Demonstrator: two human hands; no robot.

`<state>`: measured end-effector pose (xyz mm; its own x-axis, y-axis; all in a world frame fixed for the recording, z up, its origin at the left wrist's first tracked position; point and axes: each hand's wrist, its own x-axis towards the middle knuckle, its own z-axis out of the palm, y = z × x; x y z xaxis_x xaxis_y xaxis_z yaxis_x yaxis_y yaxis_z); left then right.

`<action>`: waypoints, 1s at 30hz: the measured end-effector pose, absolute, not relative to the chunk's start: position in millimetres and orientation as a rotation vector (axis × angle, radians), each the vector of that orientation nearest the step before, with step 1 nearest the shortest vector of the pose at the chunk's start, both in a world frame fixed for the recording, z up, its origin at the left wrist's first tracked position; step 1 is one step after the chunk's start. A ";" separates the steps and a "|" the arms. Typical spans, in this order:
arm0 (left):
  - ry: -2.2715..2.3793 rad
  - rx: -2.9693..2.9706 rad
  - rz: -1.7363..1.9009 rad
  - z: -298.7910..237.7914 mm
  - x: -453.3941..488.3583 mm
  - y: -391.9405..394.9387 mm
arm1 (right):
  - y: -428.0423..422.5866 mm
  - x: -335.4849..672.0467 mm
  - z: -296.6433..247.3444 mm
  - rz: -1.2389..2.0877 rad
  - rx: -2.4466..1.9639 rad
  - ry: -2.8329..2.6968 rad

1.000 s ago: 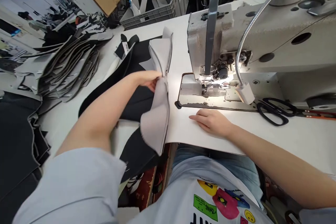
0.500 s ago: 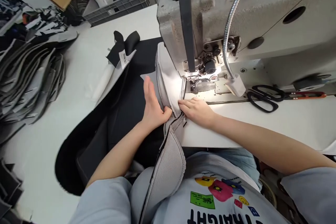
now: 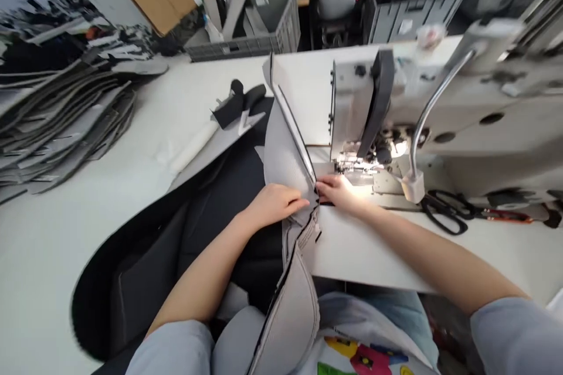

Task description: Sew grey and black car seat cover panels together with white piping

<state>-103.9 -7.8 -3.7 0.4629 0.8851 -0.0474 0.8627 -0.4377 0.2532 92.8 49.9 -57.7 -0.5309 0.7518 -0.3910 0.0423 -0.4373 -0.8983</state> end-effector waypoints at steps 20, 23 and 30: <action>0.918 3.043 -0.277 17.0 -90.4 44.8 | 6.9 96.0 -41.9 1.207 -1.231 -2.232; 0.974 2.971 -0.293 11.7 -79.3 61.1 | -0.7 109.8 -47.1 0.582 -1.101 -2.658; 1.414 2.700 0.221 -22.4 -61.5 64.0 | 19.5 118.1 -42.6 0.329 -1.224 -2.914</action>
